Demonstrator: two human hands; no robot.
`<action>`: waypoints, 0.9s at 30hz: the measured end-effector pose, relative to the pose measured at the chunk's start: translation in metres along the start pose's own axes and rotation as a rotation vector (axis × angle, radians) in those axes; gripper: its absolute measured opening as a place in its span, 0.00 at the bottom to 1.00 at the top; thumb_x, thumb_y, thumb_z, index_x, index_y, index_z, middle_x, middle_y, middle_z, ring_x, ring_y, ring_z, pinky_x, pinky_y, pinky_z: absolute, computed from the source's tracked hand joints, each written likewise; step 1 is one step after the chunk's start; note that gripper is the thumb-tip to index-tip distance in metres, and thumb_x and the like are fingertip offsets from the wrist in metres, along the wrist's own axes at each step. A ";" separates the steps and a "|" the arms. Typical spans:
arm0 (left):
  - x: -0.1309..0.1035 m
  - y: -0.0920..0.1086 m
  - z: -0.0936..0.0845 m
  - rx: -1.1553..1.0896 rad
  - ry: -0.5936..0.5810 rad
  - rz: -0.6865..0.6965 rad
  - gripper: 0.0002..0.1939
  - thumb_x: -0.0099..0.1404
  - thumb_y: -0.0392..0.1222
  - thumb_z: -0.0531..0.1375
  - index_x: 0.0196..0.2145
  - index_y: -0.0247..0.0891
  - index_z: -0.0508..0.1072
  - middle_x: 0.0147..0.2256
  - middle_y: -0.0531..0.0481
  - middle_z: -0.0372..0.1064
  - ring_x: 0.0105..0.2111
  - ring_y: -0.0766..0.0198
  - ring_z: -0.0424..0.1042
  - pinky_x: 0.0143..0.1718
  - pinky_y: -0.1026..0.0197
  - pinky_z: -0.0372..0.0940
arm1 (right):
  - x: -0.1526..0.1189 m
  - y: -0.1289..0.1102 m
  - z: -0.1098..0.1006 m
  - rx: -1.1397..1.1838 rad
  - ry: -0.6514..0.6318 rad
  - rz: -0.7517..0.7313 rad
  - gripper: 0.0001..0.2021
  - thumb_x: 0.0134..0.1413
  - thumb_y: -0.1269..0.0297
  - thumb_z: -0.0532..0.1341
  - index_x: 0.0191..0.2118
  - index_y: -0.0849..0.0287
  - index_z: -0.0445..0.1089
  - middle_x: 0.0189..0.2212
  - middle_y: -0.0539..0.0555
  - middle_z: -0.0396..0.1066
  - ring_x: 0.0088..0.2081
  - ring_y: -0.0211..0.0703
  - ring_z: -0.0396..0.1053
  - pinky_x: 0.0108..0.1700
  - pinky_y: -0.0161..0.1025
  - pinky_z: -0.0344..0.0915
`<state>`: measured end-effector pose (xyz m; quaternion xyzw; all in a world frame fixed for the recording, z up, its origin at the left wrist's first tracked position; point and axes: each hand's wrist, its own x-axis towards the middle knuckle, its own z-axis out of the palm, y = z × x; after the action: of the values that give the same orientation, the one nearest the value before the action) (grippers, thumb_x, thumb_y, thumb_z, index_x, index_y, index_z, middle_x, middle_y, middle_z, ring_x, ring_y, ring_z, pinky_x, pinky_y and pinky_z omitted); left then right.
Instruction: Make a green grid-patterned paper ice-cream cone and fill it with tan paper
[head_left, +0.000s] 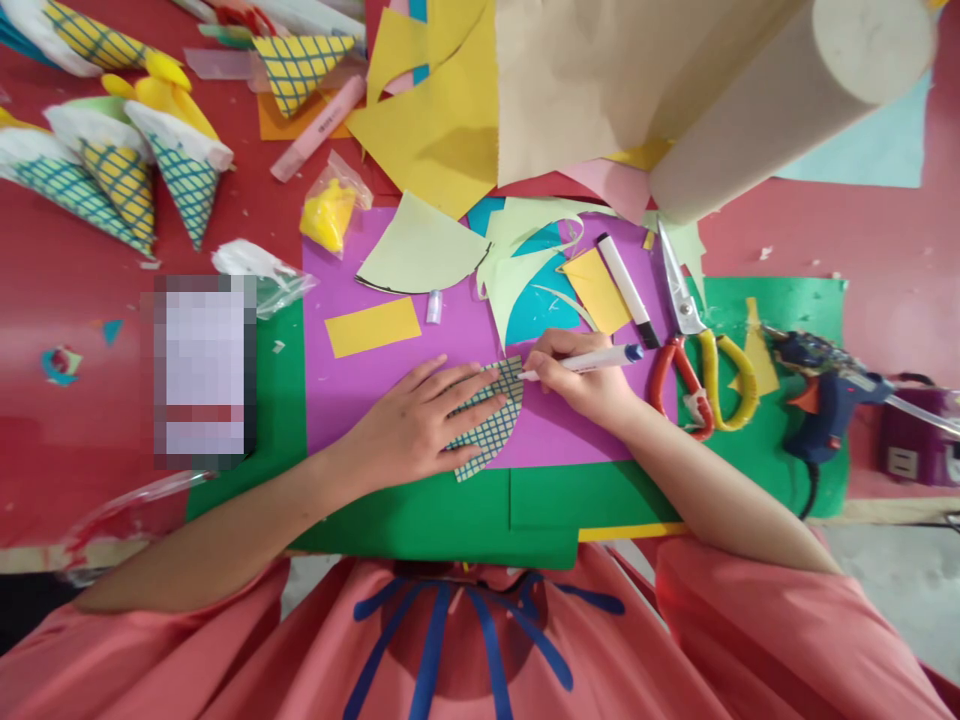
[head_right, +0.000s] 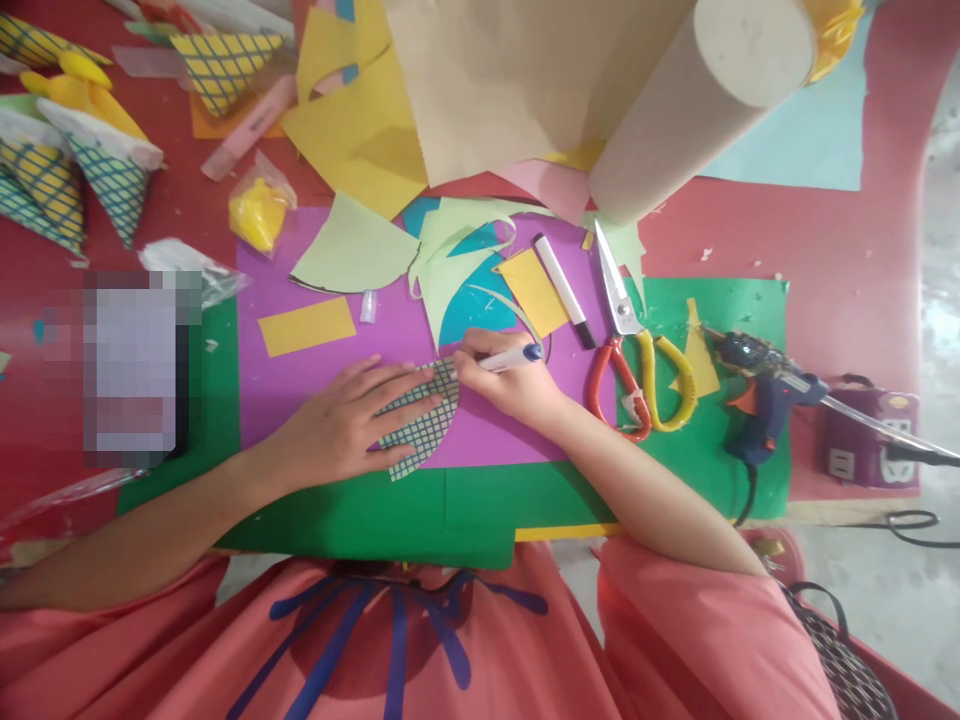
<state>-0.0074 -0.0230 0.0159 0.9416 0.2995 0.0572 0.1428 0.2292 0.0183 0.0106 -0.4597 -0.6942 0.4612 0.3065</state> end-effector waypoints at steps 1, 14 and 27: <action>0.000 -0.001 0.000 0.012 0.000 -0.010 0.27 0.67 0.48 0.57 0.62 0.41 0.61 0.63 0.43 0.58 0.61 0.50 0.59 0.63 0.42 0.53 | 0.000 0.000 0.000 0.001 0.008 0.003 0.14 0.56 0.65 0.56 0.20 0.59 0.60 0.16 0.45 0.59 0.20 0.31 0.55 0.25 0.33 0.54; 0.000 -0.002 0.000 0.020 -0.006 -0.044 0.28 0.68 0.48 0.55 0.64 0.41 0.58 0.63 0.43 0.57 0.62 0.49 0.57 0.64 0.42 0.52 | 0.000 0.002 0.001 -0.006 0.002 -0.039 0.16 0.60 0.57 0.58 0.26 0.61 0.69 0.20 0.48 0.66 0.23 0.32 0.60 0.27 0.33 0.57; 0.000 -0.003 0.001 0.022 -0.002 -0.040 0.28 0.68 0.48 0.55 0.64 0.41 0.58 0.63 0.43 0.57 0.62 0.49 0.57 0.64 0.42 0.52 | 0.001 0.001 0.002 -0.061 -0.034 -0.049 0.15 0.57 0.65 0.56 0.20 0.60 0.60 0.16 0.45 0.57 0.20 0.30 0.54 0.23 0.31 0.53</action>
<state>-0.0087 -0.0212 0.0139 0.9370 0.3188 0.0500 0.1340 0.2280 0.0184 0.0088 -0.4436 -0.7242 0.4400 0.2919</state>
